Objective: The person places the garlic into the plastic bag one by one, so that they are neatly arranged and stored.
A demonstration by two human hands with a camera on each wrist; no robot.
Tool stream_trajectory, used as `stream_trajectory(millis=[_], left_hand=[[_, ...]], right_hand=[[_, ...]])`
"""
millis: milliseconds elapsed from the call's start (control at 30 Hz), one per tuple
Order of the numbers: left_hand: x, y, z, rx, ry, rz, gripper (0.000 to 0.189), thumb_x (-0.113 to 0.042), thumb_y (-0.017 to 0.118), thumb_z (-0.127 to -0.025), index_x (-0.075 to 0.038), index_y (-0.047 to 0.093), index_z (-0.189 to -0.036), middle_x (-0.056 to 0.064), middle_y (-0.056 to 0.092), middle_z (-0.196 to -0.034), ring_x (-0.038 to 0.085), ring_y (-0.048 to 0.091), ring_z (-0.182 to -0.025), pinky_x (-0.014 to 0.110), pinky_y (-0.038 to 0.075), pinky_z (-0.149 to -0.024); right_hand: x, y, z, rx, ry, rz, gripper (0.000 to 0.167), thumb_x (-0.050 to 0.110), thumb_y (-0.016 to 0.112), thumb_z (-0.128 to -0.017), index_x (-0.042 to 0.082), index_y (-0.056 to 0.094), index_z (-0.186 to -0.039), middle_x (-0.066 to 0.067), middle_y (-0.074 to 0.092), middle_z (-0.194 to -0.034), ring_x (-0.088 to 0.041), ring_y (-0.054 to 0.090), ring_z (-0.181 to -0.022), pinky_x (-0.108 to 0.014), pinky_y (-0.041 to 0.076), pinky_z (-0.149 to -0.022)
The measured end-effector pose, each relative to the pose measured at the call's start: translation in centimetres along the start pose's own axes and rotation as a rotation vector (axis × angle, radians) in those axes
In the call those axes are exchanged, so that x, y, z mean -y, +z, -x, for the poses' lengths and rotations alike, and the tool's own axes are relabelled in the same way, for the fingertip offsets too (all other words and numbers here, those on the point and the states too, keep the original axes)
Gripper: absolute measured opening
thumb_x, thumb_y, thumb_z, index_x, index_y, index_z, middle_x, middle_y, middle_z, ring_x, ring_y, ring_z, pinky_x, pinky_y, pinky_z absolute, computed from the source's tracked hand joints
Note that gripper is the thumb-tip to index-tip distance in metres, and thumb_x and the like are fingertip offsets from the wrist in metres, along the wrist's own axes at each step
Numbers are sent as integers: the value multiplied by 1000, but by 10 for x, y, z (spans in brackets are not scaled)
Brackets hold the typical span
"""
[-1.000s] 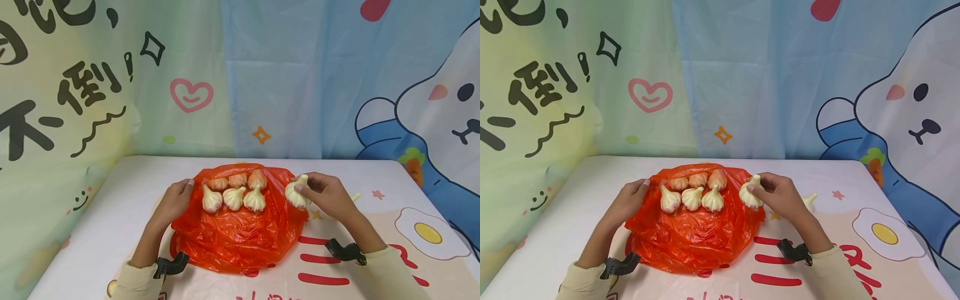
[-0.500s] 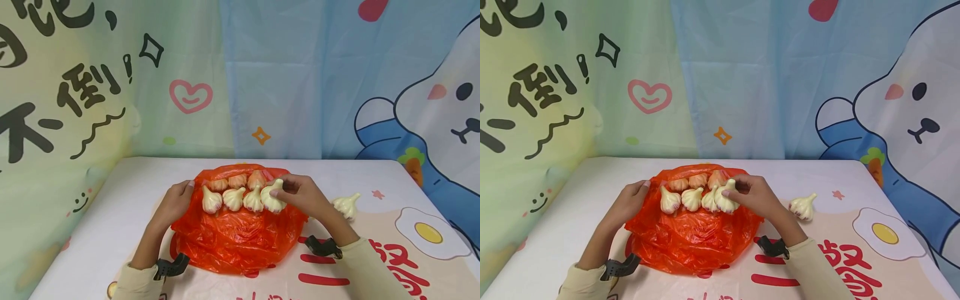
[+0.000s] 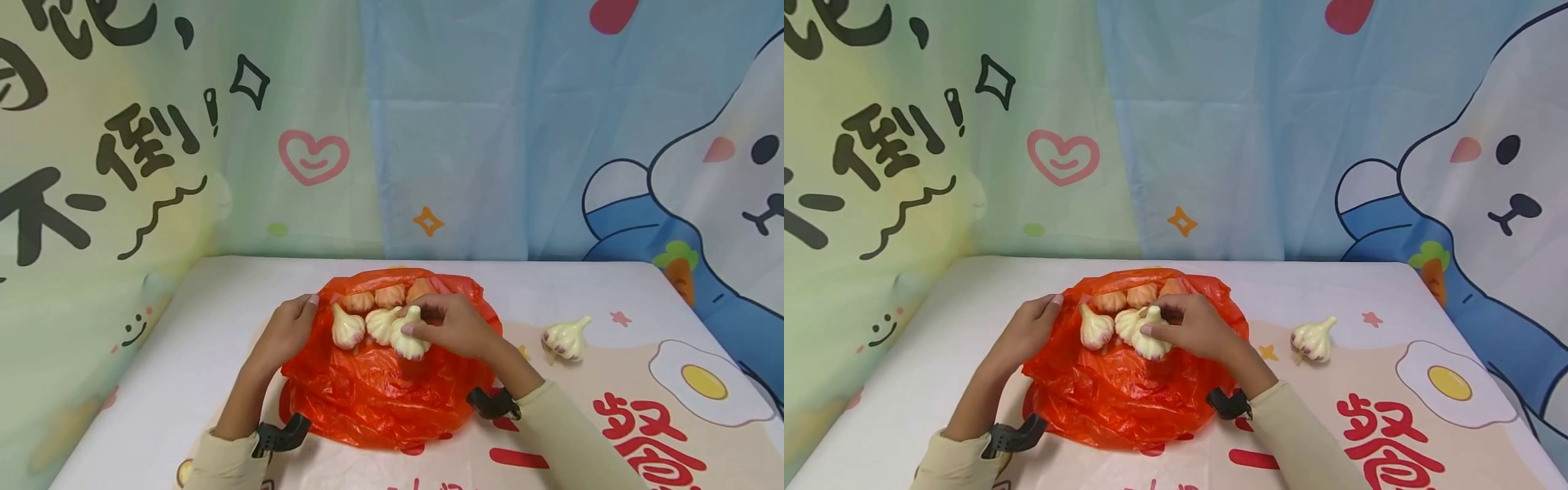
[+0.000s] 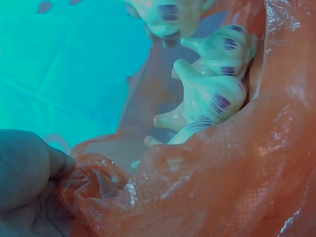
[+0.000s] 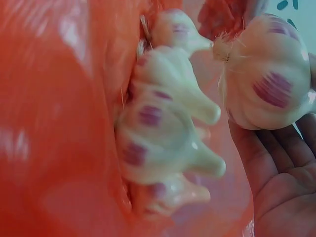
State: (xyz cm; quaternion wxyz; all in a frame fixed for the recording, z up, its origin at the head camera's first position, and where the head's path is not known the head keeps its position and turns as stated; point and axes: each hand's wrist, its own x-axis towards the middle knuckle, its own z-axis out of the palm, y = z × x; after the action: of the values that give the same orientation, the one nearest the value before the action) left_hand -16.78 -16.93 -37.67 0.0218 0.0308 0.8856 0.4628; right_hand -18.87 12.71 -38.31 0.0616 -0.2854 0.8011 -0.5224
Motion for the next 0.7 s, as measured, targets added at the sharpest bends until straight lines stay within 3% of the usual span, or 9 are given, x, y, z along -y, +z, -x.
stream_trajectory(millis=[300, 433, 700], left_hand=[[1, 0, 0, -15, 20, -15, 42, -30, 34, -107, -2, 64, -112, 15, 59, -86, 27, 56, -80, 34, 49, -71], [1, 0, -1, -14, 21, -23, 42, -30, 34, -107, -2, 64, -114, 13, 60, -87, 26, 56, -80, 35, 50, -72], [0, 0, 0, 6, -6, 5, 44, -32, 34, -107, -1, 61, -123, 18, 63, -103, 30, 59, -88, 37, 54, -77]], right_hand=[[-7, 22, -12, 64, 54, -40, 31, 22, 75, -87, 4, 69, -112, -4, 68, -100, -19, 65, -94, -32, 54, -81], [-7, 30, -16, 97, 31, -49, 30, 21, 75, -87, 4, 69, -111, -2, 68, -99, -18, 64, -95, -31, 53, -84], [-6, 42, -23, 141, -5, -51, 20, 26, 75, -87, 10, 69, -97, 1, 64, -86, -18, 58, -81, -32, 53, -77]])
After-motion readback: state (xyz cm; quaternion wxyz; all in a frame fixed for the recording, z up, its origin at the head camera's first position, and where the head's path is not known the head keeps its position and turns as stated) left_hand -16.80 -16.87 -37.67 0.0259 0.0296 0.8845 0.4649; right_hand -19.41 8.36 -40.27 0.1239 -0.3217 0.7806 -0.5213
